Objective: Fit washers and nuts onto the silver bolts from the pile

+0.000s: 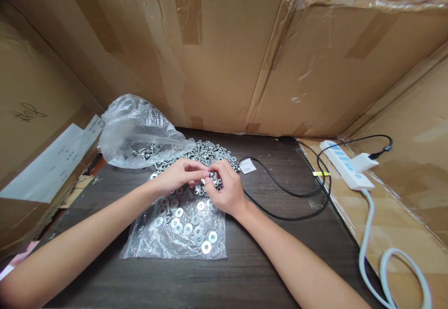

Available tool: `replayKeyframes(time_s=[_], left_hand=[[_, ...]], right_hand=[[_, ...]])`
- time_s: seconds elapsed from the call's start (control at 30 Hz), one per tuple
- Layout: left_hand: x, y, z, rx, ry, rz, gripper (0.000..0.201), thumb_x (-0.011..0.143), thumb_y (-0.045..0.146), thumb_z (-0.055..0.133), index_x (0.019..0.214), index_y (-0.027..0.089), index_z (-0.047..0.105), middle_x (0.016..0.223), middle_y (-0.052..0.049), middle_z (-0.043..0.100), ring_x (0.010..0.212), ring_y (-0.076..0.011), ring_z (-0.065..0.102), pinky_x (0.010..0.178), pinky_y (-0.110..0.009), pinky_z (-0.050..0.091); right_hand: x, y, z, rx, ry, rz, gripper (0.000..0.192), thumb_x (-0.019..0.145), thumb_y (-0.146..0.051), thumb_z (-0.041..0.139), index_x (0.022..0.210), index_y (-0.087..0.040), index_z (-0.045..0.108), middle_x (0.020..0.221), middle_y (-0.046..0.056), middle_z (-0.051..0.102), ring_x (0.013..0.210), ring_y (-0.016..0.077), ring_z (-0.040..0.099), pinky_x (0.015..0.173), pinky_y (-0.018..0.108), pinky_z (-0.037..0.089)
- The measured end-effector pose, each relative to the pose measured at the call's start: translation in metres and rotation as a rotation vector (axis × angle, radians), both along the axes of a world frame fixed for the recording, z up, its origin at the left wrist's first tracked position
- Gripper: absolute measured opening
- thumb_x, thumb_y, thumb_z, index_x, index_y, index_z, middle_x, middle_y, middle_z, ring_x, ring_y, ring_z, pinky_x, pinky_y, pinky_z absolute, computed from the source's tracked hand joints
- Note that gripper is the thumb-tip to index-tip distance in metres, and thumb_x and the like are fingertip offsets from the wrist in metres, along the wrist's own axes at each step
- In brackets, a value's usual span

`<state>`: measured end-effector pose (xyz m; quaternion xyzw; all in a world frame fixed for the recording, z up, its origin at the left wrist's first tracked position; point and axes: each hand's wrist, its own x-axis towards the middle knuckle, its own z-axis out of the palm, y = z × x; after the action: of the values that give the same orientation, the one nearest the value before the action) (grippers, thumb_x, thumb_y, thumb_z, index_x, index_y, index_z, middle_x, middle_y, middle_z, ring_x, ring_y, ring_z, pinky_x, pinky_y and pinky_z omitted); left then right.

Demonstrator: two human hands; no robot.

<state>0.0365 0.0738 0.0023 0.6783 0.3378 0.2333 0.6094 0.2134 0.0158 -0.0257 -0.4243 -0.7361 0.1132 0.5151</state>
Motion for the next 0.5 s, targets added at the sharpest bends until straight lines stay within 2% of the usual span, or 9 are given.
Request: replayKeyframes(time_s=[0.17,0.33,0.5], left_hand=[[-0.003,0.004,-0.001,-0.020,0.034,0.018,0.027,0.081,0.043,0.071,0.094,0.019,0.075,0.069,-0.003,0.067,0.058,-0.0115,0.056,0.053,-0.023,0.047],[-0.004,0.004,0.009,-0.072,0.090,0.024,0.021,0.079,0.034,0.073,0.091,0.017,0.075,0.070,-0.003,0.068,0.063,-0.0111,0.059,0.057,-0.022,0.046],[-0.004,0.003,0.015,-0.004,0.123,-0.003,0.021,0.079,0.033,0.071,0.093,0.017,0.074,0.069,-0.003,0.067,0.064,-0.0125,0.061,0.054,-0.022,0.046]], right_hand=[[-0.001,0.000,-0.002,0.024,0.016,-0.023,0.013,0.085,-0.015,0.058,0.097,-0.019,0.057,0.088,0.004,0.059,0.065,0.0137,0.052,0.053,0.027,0.045],[-0.003,0.000,-0.002,0.049,0.050,0.003,0.021,0.082,-0.009,0.060,0.101,-0.019,0.061,0.091,0.005,0.061,0.070,0.0137,0.058,0.048,0.023,0.049],[-0.005,-0.001,0.002,0.135,0.048,0.003,0.020,0.081,-0.006,0.060,0.095,-0.020,0.063,0.089,0.005,0.063,0.078,0.0161,0.063,0.057,0.026,0.057]])
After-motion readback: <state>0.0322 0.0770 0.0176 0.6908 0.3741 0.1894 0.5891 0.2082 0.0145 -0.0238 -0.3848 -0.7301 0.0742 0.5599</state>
